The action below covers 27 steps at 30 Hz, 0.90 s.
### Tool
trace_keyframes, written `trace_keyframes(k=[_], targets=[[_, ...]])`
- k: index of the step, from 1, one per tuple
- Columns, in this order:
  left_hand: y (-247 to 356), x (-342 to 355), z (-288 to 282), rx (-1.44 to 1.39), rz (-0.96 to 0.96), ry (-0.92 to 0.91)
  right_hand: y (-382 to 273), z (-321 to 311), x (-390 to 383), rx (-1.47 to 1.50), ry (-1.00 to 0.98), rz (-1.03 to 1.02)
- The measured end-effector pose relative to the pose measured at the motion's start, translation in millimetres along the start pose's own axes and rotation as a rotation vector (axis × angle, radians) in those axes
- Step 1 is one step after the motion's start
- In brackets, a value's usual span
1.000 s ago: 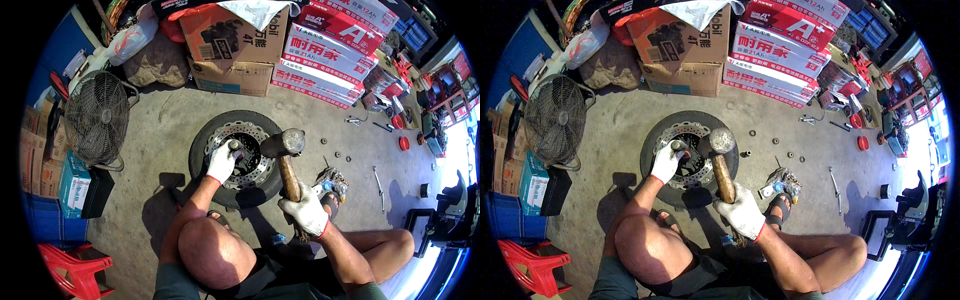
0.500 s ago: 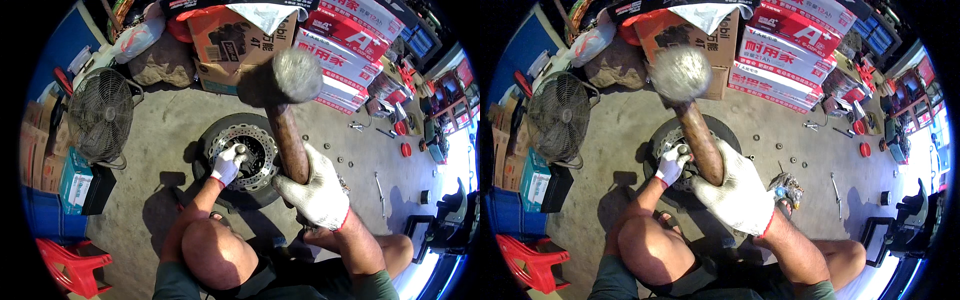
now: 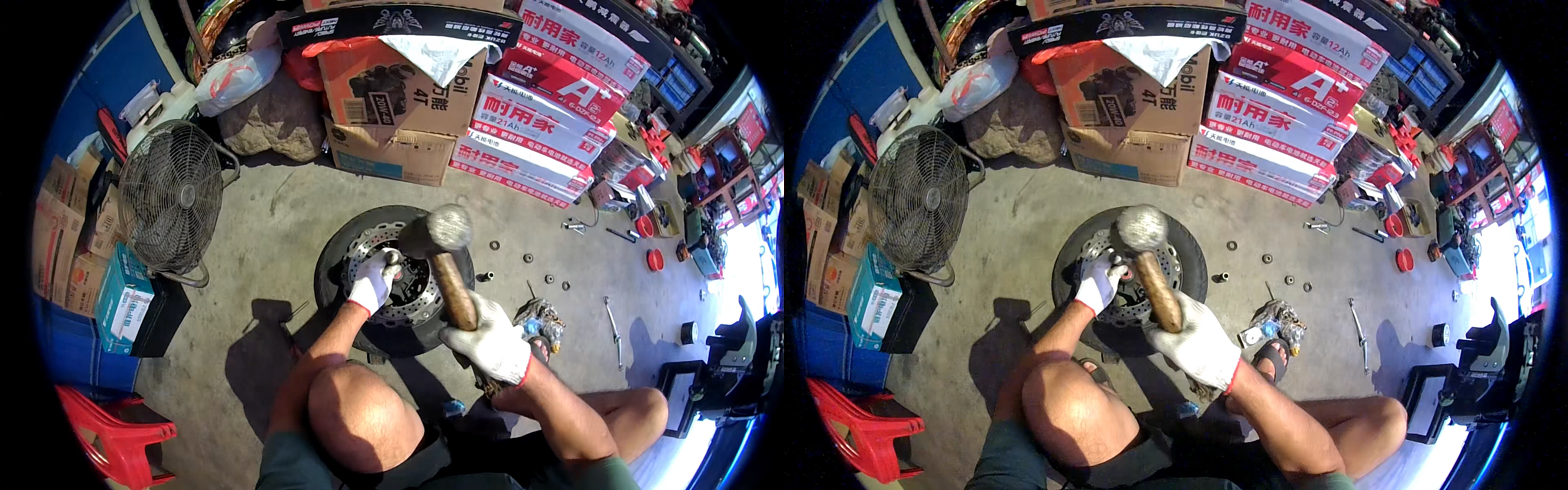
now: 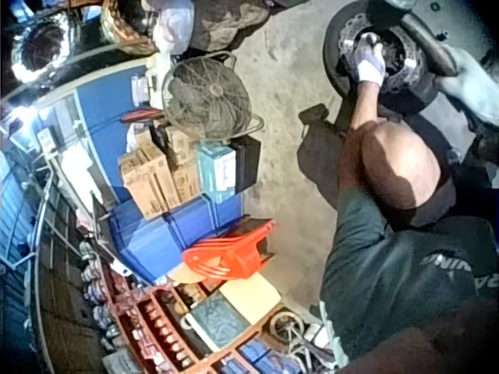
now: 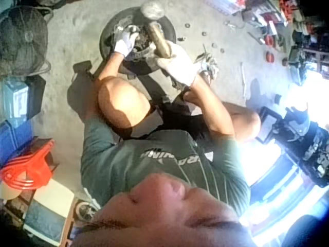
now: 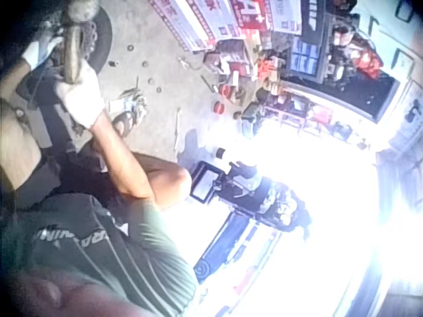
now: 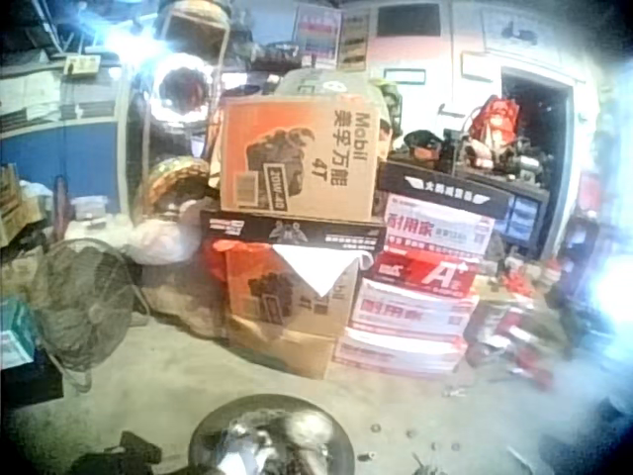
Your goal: The person repairs a motorcycle wheel by applying lubricant to a metal part, putting on gloves, and using a hammer to strike a metal rod against the center of the wheel hub to seat a component. They flip the wheel over and hammer a small part into the other side of the hub.
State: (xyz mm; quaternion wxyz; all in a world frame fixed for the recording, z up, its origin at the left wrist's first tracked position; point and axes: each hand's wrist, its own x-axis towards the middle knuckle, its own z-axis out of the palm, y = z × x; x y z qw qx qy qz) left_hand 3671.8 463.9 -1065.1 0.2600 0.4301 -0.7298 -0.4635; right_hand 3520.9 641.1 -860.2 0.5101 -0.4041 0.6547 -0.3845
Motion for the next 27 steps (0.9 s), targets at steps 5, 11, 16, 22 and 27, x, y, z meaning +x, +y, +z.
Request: trace_keyframes(k=[5, 11, 16, 22, 27], targets=[[3.6, -0.4, 1.4, -0.039, 0.129, 0.064, 16.3, -9.0, -16.4, 0.034, 0.12, 0.097], [0.8, -2.2, 4.9, 0.057, 0.1, 0.004, 41.5, -11.2, -19.0, 0.085, 0.13, 0.17], [-7.1, -4.6, 3.1, 0.144, 0.062, 0.004, 55.1, -9.4, -15.9, 0.068, 0.119, 0.202], [6.8, -5.6, 7.3, 0.136, 0.079, 0.008, 79.4, -13.4, -13.4, 0.062, 0.095, 0.149], [4.2, -2.8, 11.6, 0.102, 0.131, 0.024, 75.0, -14.3, -13.1, 0.022, 0.09, 0.15]])
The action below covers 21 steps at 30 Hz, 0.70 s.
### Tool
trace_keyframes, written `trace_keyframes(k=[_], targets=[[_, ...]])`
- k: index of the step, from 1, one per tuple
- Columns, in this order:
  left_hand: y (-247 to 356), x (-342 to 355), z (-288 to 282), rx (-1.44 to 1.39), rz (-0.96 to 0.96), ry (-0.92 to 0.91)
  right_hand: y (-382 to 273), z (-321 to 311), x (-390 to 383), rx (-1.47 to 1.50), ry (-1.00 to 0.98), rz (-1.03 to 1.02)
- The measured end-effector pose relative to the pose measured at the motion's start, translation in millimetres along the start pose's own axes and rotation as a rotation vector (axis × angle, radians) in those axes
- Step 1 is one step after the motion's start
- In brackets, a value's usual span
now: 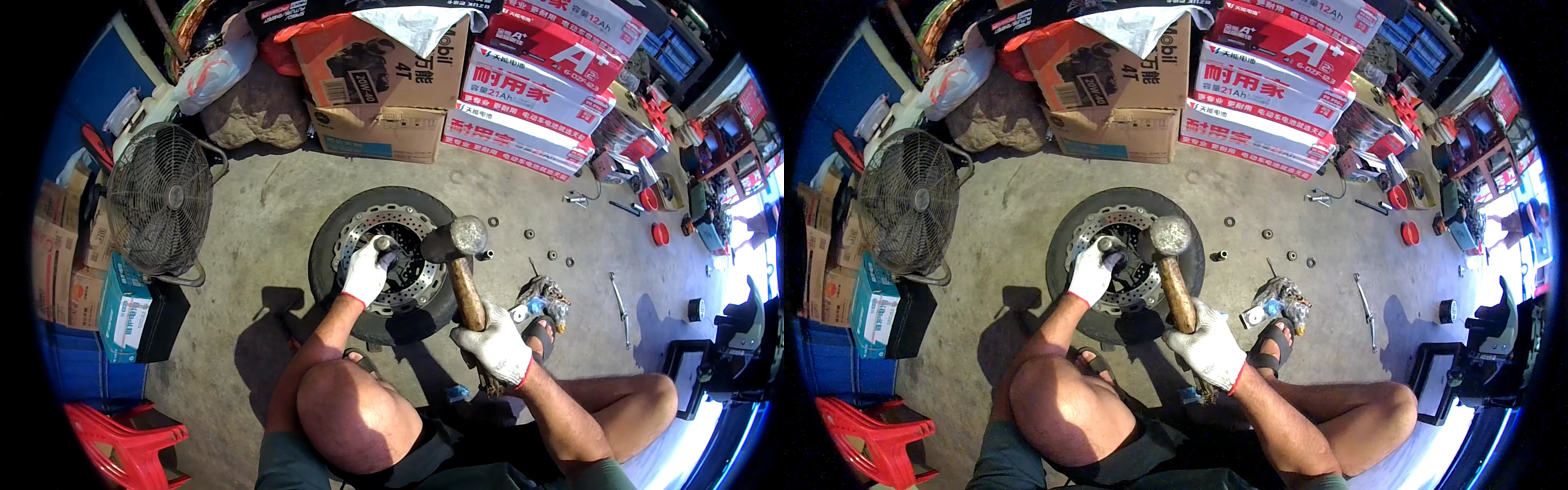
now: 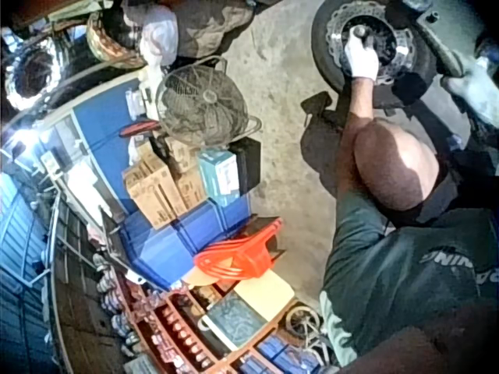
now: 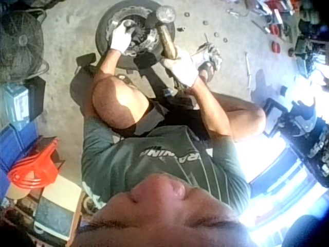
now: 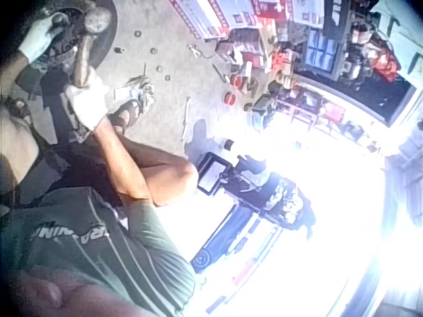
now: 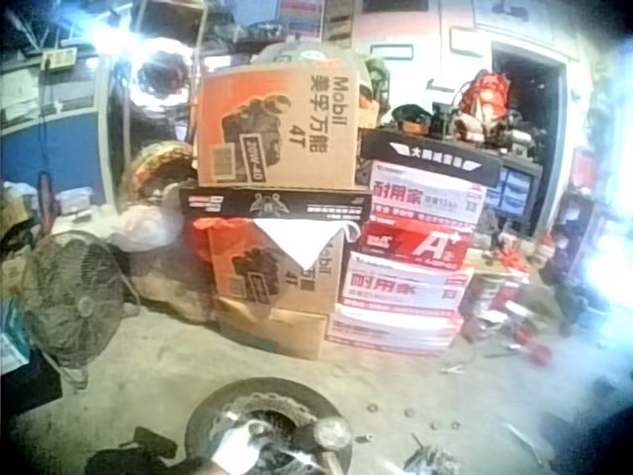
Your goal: The person repairs a motorcycle wheel by applying lubricant to a metal part, putting on gloves, and using a hammer to strike a metal rod against the center of the wheel hub to seat a component. They flip the wheel over and hammer a small part into the other side of the hub.
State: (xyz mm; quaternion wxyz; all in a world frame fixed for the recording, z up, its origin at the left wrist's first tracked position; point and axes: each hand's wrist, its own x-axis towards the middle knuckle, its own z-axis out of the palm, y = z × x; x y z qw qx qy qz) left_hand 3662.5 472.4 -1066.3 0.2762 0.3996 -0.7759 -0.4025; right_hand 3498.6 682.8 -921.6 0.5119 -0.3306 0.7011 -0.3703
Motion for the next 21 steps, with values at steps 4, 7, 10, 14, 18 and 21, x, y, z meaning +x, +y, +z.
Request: trace_keyframes(k=[4, 7, 10, 14, 18, 21], targets=[[-23.3, 0.2, 8.4, 0.011, 0.047, 0.037, -49.0, -0.8, -3.1, -0.056, -0.002, -0.041], [-35.8, -2.0, 9.1, -0.017, 0.01, 0.065, -98.0, -2.3, 0.0, -0.106, -0.021, -0.148], [-18.7, -1.5, 7.6, 0.038, 0.013, 0.047, -136.4, -6.5, 0.4, -0.202, 0.071, -0.499], [-16.9, -5.8, -2.8, -0.027, 0.021, 0.034, -137.7, 10.2, 16.4, -0.234, 0.074, -0.721], [-17.2, 3.6, 20.9, 0.195, 0.132, -0.004, -28.2, 13.7, 66.9, -0.37, -0.203, -0.098], [-9.4, 5.6, 8.7, 0.112, 0.057, -0.018, -50.6, 14.5, 36.3, -0.137, -0.142, -0.131]])
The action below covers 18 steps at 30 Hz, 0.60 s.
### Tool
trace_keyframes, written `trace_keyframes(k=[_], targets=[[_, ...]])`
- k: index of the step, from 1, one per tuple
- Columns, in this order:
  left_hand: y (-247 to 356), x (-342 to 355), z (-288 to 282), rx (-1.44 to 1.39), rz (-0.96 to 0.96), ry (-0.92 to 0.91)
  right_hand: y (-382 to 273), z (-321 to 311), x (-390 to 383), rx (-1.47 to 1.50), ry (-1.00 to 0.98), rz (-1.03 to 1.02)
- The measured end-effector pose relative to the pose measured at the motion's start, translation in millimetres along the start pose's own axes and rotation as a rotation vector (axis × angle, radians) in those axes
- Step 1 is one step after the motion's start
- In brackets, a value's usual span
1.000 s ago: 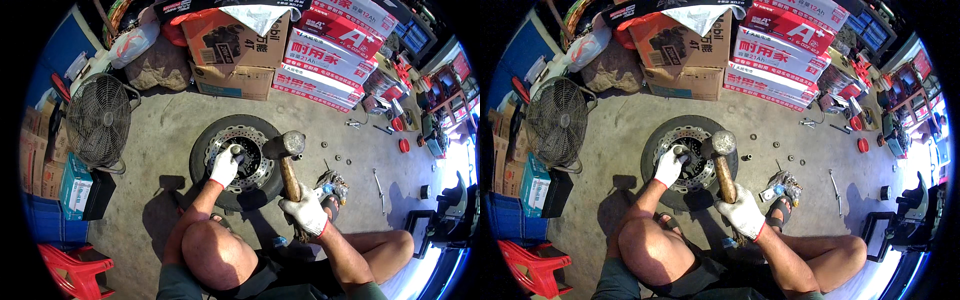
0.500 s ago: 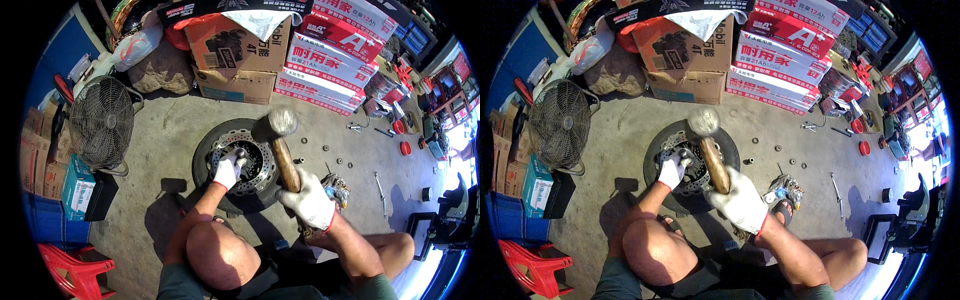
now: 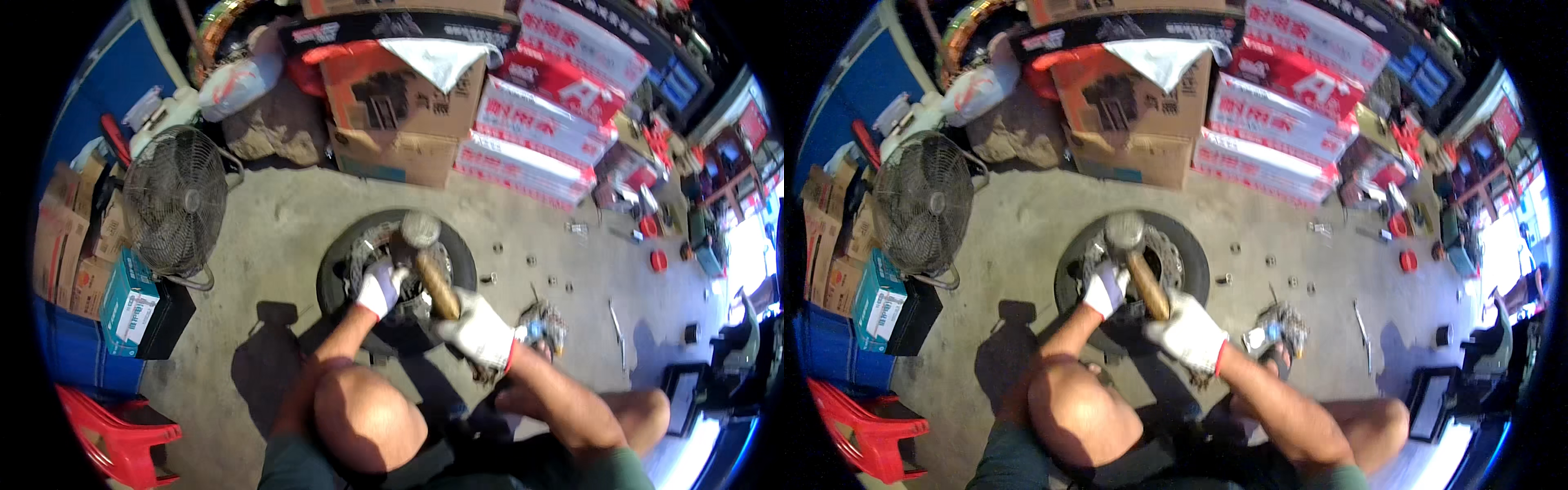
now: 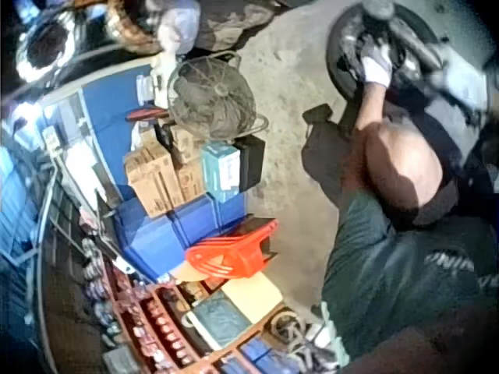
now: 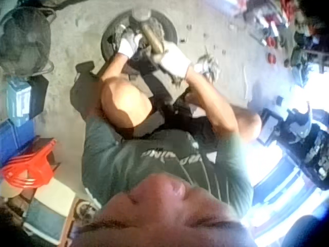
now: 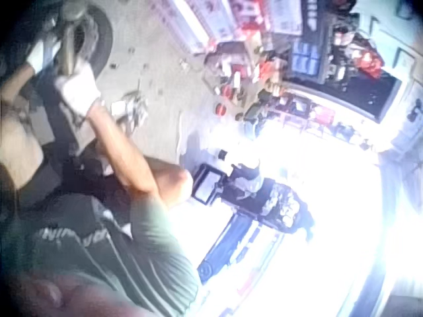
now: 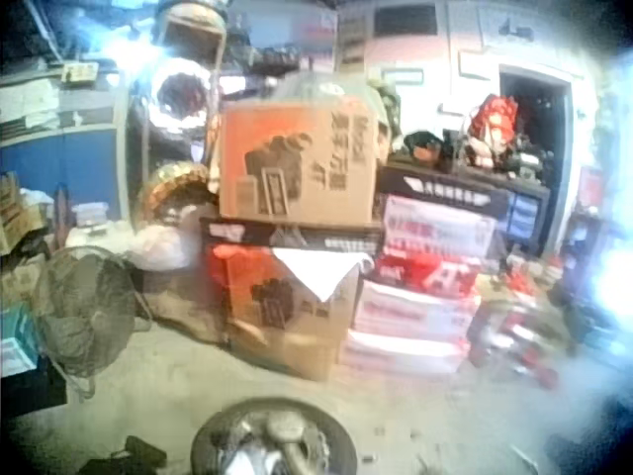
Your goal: The person repairs a motorcycle wheel by applying lubricant to a metal part, putting on gloves, and using a hammer to strike a metal rod against the center of the wheel hub to seat a component. They flip the wheel over and hammer a small part into the other side of the hub.
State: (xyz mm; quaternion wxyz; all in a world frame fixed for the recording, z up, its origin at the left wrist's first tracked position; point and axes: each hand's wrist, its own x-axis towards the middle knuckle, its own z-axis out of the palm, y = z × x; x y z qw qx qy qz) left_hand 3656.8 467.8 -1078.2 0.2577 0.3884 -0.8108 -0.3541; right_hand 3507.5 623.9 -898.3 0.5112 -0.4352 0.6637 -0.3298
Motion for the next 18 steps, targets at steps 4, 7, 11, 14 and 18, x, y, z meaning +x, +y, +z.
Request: trace_keyframes(k=[4, 7, 11, 14, 18], targets=[[-38.6, -7.7, -2.1, -0.006, -0.07, 0.091, -18.2, 3.0, -25.2, 0.145, 0.061, -0.051], [-10.1, -0.7, -1.5, -0.205, -0.083, 0.126, -5.2, -11.1, -42.1, 0.13, 0.169, 0.038], [-15.5, 3.8, -14.0, -0.343, -0.098, 0.116, 1.6, -7.0, -48.7, 0.242, 0.193, 0.11], [-10.7, 3.9, -18.7, -0.248, -0.073, 0.113, 14.3, -5.4, -46.7, 0.31, 0.153, 0.157], [-15.4, 5.1, -18.7, -0.256, -0.058, 0.113, 24.3, -1.1, -44.2, 0.314, 0.17, 0.18]])
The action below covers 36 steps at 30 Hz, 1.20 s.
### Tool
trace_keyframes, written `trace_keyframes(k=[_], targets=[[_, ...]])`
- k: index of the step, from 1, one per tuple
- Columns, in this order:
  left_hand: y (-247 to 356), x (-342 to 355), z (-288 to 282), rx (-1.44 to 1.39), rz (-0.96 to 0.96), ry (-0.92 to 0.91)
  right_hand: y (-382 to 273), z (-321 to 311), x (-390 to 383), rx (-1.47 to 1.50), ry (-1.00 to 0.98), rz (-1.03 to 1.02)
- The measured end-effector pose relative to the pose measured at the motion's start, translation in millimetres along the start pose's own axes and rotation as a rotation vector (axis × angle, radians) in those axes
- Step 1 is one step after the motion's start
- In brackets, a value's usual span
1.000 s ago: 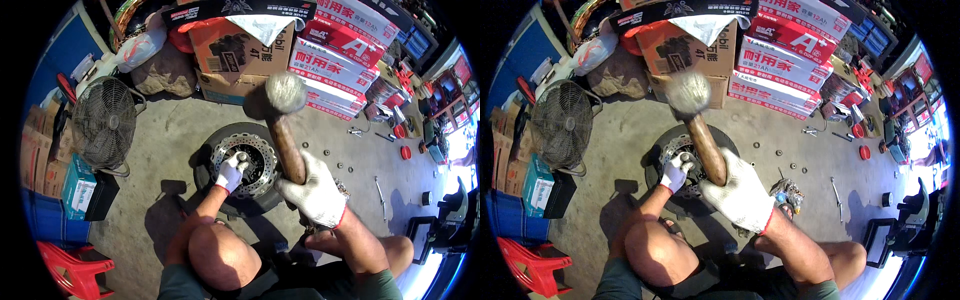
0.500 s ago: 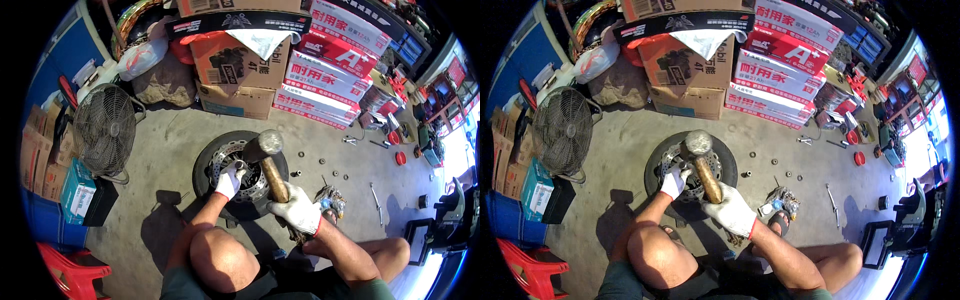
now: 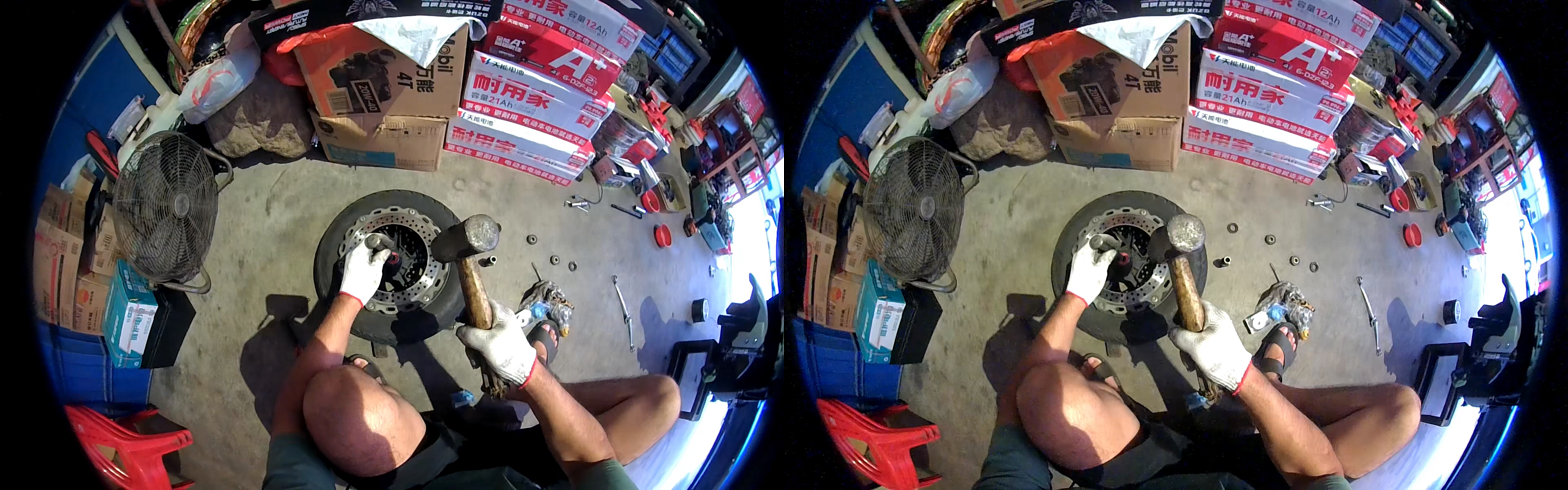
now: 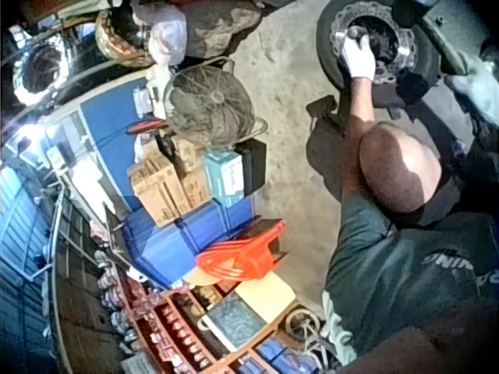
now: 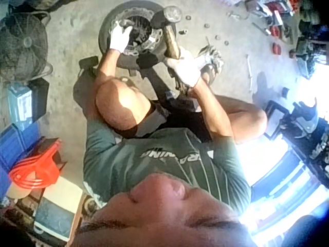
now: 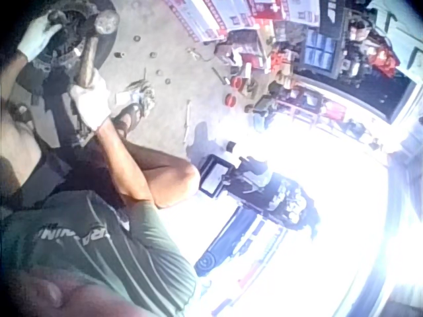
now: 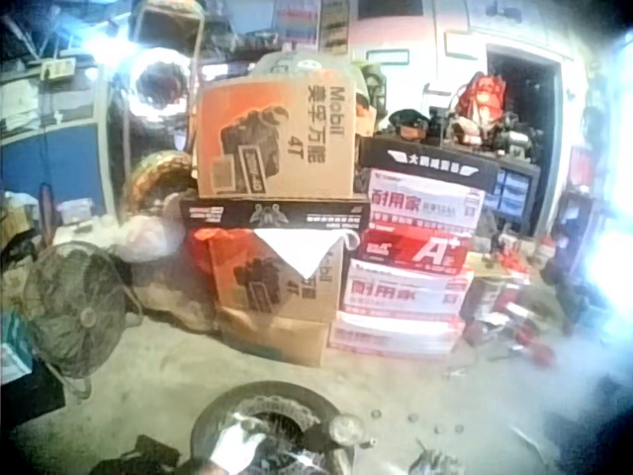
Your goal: The person repairs a motorcycle wheel by applying lubricant to a metal part, putting on gloves, and using a hammer to strike a metal rod against the center of the wheel hub to seat a component. They flip the wheel over and hammer a small part into the other side of the hub.
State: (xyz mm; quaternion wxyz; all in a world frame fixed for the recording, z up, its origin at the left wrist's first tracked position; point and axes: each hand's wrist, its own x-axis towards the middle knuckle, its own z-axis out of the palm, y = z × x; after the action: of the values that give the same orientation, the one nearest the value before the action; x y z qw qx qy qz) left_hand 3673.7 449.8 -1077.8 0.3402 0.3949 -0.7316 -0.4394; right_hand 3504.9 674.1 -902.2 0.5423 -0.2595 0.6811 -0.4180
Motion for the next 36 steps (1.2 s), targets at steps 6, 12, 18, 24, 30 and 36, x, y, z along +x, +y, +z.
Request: trace_keyframes(k=[6, 12, 18, 24, 30, 36], targets=[[-5.6, -1.6, 5.3, -0.015, -0.075, -0.051, 11.5, -2.7, 3.9, -0.012, -0.006, 0.025], [-7.2, -2.5, 7.5, 0.019, -0.069, -0.075, 16.2, -2.3, 4.9, -0.068, 0.0, -0.007], [1.3, -1.2, 6.5, 0.125, -0.077, -0.083, 25.6, -4.8, 8.9, -0.132, 0.006, -0.041], [9.2, 0.5, 7.2, 0.207, -0.048, -0.087, 14.7, -3.9, 7.9, -0.18, 0.017, -0.12], [-9.0, 2.7, 14.7, 0.345, -0.038, -0.063, -53.3, -3.5, 14.9, -0.304, -0.017, -0.325], [-31.4, -2.4, 8.6, 0.088, -0.081, -0.052, -132.3, 22.5, 12.4, -0.394, -0.006, -0.711]])
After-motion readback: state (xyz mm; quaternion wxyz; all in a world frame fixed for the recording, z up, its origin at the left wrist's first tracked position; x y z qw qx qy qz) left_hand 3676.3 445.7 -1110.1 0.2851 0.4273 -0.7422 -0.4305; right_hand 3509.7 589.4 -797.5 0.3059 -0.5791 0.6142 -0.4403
